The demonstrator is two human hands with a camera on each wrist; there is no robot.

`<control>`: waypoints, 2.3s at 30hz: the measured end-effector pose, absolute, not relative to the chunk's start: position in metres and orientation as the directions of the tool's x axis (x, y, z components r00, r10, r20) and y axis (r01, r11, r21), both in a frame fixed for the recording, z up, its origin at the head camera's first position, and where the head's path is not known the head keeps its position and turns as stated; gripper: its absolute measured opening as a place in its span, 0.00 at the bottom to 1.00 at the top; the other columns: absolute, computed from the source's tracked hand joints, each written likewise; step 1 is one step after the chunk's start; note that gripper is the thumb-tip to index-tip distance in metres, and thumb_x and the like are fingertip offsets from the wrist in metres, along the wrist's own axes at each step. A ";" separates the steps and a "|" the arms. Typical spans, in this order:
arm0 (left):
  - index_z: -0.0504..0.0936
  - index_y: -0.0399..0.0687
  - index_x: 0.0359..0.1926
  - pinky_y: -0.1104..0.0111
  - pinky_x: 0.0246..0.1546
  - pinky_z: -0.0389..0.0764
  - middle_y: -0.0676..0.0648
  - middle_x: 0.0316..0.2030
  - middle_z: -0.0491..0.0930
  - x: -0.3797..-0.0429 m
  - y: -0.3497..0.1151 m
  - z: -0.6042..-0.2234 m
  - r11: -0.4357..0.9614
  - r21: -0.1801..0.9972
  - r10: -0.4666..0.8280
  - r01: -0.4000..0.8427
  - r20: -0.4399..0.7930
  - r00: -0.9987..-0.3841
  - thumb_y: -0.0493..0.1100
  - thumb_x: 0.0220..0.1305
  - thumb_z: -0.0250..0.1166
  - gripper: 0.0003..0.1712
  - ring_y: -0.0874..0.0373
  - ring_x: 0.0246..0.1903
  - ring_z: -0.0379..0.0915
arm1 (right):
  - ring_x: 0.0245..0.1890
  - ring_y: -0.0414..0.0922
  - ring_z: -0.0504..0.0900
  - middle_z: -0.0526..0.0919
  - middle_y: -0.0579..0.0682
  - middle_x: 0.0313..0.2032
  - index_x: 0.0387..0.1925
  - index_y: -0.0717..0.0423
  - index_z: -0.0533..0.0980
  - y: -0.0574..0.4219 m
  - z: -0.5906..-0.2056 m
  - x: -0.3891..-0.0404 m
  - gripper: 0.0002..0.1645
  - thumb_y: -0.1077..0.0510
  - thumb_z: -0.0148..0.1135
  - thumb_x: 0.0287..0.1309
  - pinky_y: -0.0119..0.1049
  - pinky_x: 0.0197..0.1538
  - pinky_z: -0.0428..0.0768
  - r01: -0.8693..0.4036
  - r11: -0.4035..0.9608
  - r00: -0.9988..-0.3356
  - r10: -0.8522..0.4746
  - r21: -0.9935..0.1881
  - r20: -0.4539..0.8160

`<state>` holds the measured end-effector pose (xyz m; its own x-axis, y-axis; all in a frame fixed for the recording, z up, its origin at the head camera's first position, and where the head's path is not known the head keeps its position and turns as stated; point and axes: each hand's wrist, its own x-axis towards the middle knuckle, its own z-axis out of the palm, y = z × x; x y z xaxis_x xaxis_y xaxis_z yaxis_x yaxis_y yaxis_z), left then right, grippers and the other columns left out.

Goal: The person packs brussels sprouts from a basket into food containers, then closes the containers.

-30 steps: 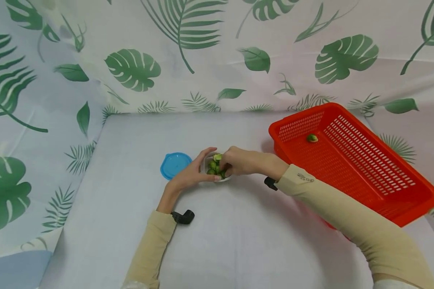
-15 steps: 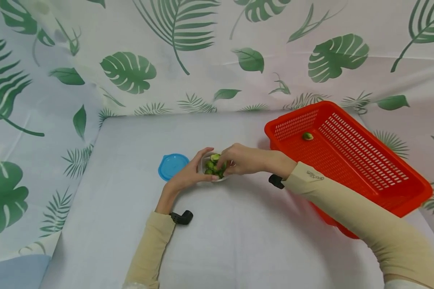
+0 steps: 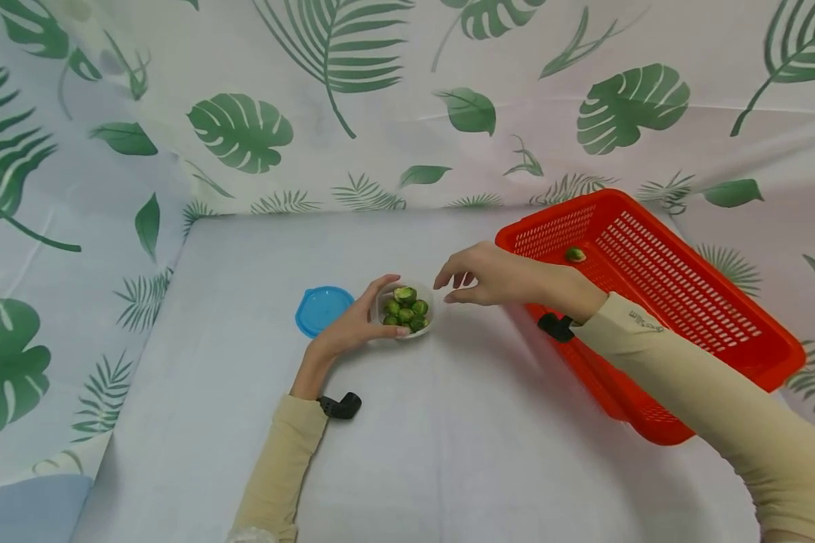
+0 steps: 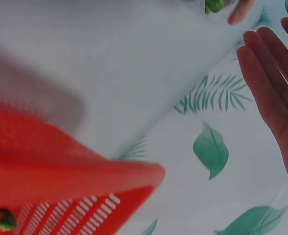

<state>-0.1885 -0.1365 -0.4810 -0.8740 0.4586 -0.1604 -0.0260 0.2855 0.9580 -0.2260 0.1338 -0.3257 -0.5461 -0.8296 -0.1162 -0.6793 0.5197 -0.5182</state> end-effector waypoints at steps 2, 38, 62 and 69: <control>0.53 0.77 0.78 0.38 0.76 0.48 0.57 0.80 0.52 -0.188 -0.136 -0.481 0.295 0.955 0.456 -0.028 -0.166 -0.874 0.54 0.58 0.78 0.55 0.52 0.81 0.37 | 0.43 0.46 0.87 0.90 0.50 0.46 0.50 0.57 0.86 0.142 -0.322 -0.227 0.14 0.61 0.71 0.63 0.46 0.51 0.86 -0.661 0.535 -0.571 -0.814 -0.525 -0.111; 0.50 0.66 0.82 0.35 0.75 0.45 0.56 0.82 0.43 -0.188 -0.139 -0.479 0.265 0.964 0.491 0.000 -0.135 -0.860 0.49 0.60 0.76 0.57 0.52 0.82 0.29 | 0.48 0.50 0.83 0.89 0.52 0.48 0.54 0.55 0.85 0.247 -0.334 -0.260 0.17 0.58 0.70 0.64 0.47 0.51 0.82 -0.451 0.788 -0.837 -0.536 -0.419 -0.106; 0.52 0.78 0.79 0.35 0.75 0.48 0.58 0.81 0.47 -0.191 -0.141 -0.483 0.285 0.959 0.485 0.002 -0.142 -0.863 0.53 0.60 0.76 0.54 0.51 0.82 0.31 | 0.50 0.54 0.80 0.85 0.59 0.54 0.60 0.56 0.82 0.297 -0.376 -0.290 0.23 0.53 0.68 0.67 0.34 0.44 0.83 -0.106 0.820 -0.936 -0.274 -0.563 -0.223; 0.52 0.77 0.79 0.35 0.75 0.47 0.58 0.81 0.45 -0.190 -0.142 -0.483 0.282 0.959 0.482 -0.006 -0.147 -0.863 0.50 0.61 0.76 0.54 0.52 0.82 0.30 | 0.50 0.57 0.81 0.84 0.60 0.54 0.62 0.56 0.81 0.304 -0.384 -0.293 0.24 0.52 0.67 0.68 0.38 0.48 0.85 -0.017 0.785 -0.944 -0.218 -0.619 -0.250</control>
